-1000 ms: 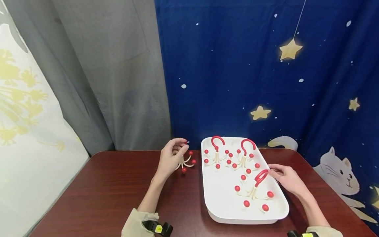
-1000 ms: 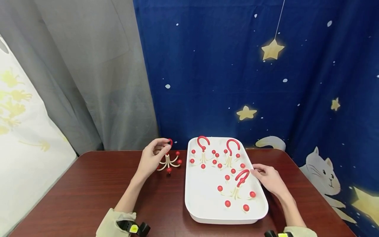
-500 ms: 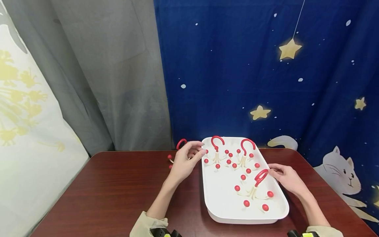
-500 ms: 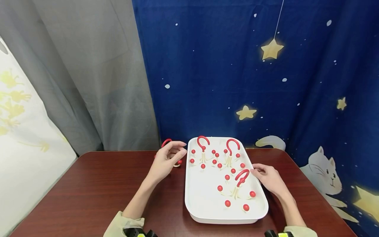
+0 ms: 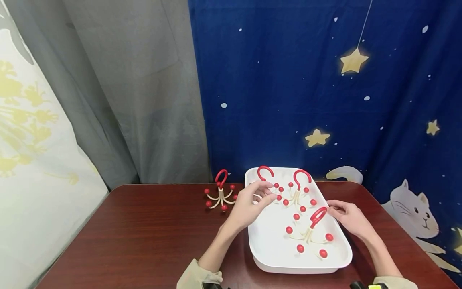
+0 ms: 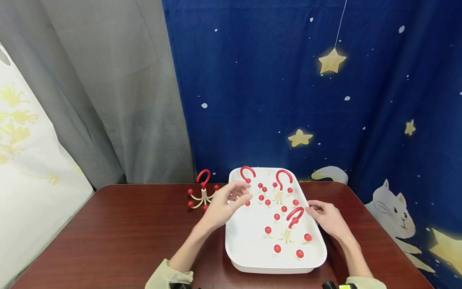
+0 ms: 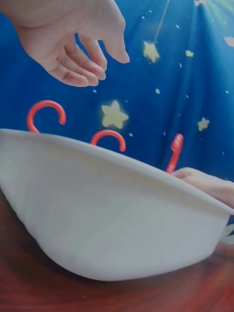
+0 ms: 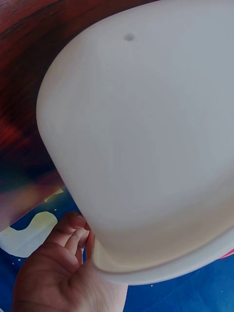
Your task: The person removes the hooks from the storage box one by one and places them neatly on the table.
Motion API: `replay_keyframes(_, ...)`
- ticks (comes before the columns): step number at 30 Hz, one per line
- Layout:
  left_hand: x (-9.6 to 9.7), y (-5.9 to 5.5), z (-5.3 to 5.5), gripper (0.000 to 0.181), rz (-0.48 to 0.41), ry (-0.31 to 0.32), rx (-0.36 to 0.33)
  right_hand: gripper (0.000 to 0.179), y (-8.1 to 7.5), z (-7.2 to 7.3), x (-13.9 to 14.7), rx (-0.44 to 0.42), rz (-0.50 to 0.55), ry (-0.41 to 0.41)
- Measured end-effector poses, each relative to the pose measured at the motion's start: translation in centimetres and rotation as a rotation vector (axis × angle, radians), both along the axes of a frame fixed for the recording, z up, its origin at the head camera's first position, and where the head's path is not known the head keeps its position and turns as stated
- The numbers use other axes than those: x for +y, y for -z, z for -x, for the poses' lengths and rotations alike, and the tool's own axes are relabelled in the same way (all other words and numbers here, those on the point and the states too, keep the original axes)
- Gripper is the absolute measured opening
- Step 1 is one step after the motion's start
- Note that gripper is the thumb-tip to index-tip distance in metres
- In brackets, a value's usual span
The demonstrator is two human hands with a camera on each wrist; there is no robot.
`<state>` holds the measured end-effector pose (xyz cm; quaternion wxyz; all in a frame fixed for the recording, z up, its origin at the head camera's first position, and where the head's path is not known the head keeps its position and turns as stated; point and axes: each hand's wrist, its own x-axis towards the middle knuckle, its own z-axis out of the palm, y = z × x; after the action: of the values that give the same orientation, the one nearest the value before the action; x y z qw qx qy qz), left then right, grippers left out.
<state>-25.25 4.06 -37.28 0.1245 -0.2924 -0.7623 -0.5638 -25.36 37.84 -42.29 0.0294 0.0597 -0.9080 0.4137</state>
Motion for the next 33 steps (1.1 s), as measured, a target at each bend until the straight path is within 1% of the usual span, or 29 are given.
replay_keyframes(7, 2.2, 0.2, -0.7, 0.031, 0.041, 0.07, -0.013, 0.045, -0.2, 0.0, 0.0, 0.007, 0.001, -0.005)
replay_keyframes(10, 3.2, 0.5, -0.8, 0.031, 0.052, 0.099, -0.013, 0.045, -0.2, -0.1, -0.1, 0.011, -0.004, -0.004)
replay_keyframes(12, 3.8, 0.7, -0.9, 0.032, 0.058, 0.119, -0.027, 0.044, -0.1, -0.1, -0.1, 0.013, -0.007, -0.006)
replay_keyframes(17, 5.2, 1.0, -1.3, 0.037, 0.086, 0.163, -0.096, 0.043, 0.0, -0.1, -0.1, 0.021, -0.018, -0.007)
replay_keyframes(20, 6.0, 1.3, -1.3, 0.036, 0.105, 0.184, -0.106, 0.042, 0.0, -0.1, -0.1, 0.028, -0.026, -0.003)
replay_keyframes(23, 6.8, 1.4, -1.4, 0.034, 0.124, 0.195, -0.094, 0.042, 0.0, -0.1, -0.1, 0.034, -0.041, -0.003)
replay_keyframes(26, 7.6, 1.6, -1.4, 0.034, 0.143, 0.204, -0.099, 0.041, 0.0, -0.1, -0.1, 0.039, -0.052, -0.002)
replay_keyframes(30, 8.4, 1.8, -1.5, 0.031, 0.17, 0.207, -0.115, 0.039, 0.0, -0.1, -0.1, 0.045, -0.057, 0.002)
replay_keyframes(33, 8.8, 1.9, -1.5, 0.025, 0.18, 0.201, -0.1, 0.038, 0.0, 0.0, 0.0, 0.048, -0.055, 0.001)
